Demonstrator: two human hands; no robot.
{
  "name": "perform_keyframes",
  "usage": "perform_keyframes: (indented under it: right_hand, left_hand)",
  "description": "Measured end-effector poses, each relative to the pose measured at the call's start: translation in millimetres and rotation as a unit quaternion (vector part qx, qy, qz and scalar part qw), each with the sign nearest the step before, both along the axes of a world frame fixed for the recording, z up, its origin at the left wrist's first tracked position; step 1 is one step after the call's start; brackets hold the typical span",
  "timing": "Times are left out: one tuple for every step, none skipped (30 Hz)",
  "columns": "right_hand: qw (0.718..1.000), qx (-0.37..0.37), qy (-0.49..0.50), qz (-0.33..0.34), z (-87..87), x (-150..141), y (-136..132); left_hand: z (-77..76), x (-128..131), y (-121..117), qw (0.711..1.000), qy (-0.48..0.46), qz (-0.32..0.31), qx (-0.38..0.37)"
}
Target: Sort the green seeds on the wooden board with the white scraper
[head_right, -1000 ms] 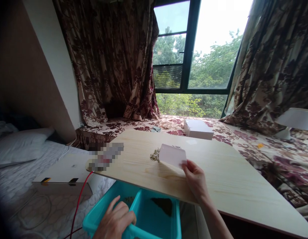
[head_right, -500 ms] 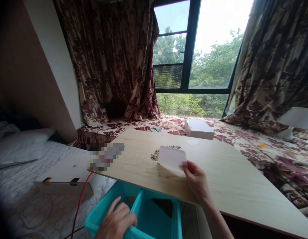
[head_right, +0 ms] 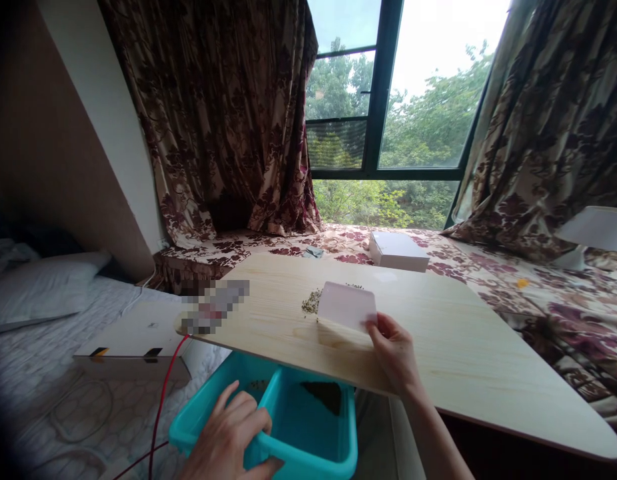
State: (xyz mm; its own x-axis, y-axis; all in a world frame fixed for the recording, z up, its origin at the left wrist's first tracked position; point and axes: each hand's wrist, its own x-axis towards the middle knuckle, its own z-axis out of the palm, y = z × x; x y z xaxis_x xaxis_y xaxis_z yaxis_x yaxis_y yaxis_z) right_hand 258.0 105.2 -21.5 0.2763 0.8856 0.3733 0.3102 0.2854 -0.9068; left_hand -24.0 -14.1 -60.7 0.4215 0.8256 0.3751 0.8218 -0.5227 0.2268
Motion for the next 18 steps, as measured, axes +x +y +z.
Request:
perform_keyframes:
  right_hand:
    - [1.000, -0.001, -0.001, 0.004, 0.2, -0.1, -0.1]
    - [1.000, -0.003, -0.003, 0.008, 0.4, -0.2, -0.2]
    - [1.000, -0.006, -0.007, 0.011, 0.6, -0.2, -0.4]
    - [1.000, -0.010, -0.010, 0.013, 0.9, -0.2, -0.7]
    - [1.000, -0.013, -0.012, 0.012, 1.1, -0.3, -0.9]
    - [1.000, -0.015, -0.011, 0.010, 1.2, -0.3, -1.2]
    - [1.000, -0.014, -0.008, 0.007, 1.2, -0.4, -1.3]
    - [1.000, -0.012, -0.004, 0.004, 1.1, -0.6, -1.3]
    - [1.000, -0.009, -0.001, 0.004, 0.9, -0.9, -1.3]
    - [1.000, -0.005, 0.000, 0.006, 0.7, -1.3, -1.1]
    - [1.000, -0.001, -0.001, 0.011, 0.4, -1.7, -0.9]
    - [1.000, 0.001, -0.003, 0.016, 0.2, -2.2, -0.7]
    - [1.000, 0.001, -0.006, 0.020, 0.1, -2.5, -0.5]
    - [1.000, 0.001, -0.010, 0.023, 0.0, -2.7, -0.3]
    - [1.000, -0.001, -0.013, 0.023, -0.1, -2.7, -0.1]
    - [1.000, -0.002, -0.017, 0.019, -0.1, -2.4, 0.0]
    - [1.000, -0.002, -0.020, 0.014, -0.1, -1.9, 0.0]
    - [1.000, -0.001, -0.022, 0.005, -0.2, -1.3, -0.1]
  left_hand:
    - [1.5, -0.8, -0.5, 1.000, -0.003, -0.002, -0.008]
    - [2.6, -1.3, -1.0, 1.000, -0.004, -0.004, -0.014]
    - [3.4, -1.6, -1.3, 1.000, -0.005, -0.004, -0.016]
    - [3.8, -1.6, -1.4, 1.000, -0.005, -0.002, -0.016]
    - [4.0, -1.4, -1.4, 1.000, -0.004, -0.001, -0.015]
    - [4.0, -1.2, -1.2, 1.000, -0.003, -0.003, -0.015]
    - [3.9, -1.0, -1.0, 1.000, -0.002, -0.004, -0.015]
    - [3.8, -0.9, -0.6, 1.000, -0.002, -0.005, -0.015]
    - [3.6, -0.8, -0.3, 1.000, -0.001, -0.007, -0.014]
    - [3.4, -0.8, -0.1, 1.000, -0.001, -0.011, -0.013]
    - [3.1, -0.9, 0.0, 1.000, -0.002, -0.013, -0.012]
    - [2.8, -1.1, 0.0, 1.000, -0.003, -0.013, -0.010]
    - [2.5, -1.3, -0.1, 1.000, -0.004, -0.013, -0.009]
    - [2.1, -1.6, -0.3, 1.000, -0.005, -0.011, -0.009]
    - [1.8, -1.8, -0.5, 1.000, -0.005, -0.009, -0.010]
    - [1.6, -1.8, -0.7, 1.000, -0.005, -0.006, -0.011]
    - [1.5, -1.8, -0.9, 1.000, -0.004, -0.006, -0.013]
    - [1.5, -1.5, -1.0, 1.000, -0.003, -0.006, -0.015]
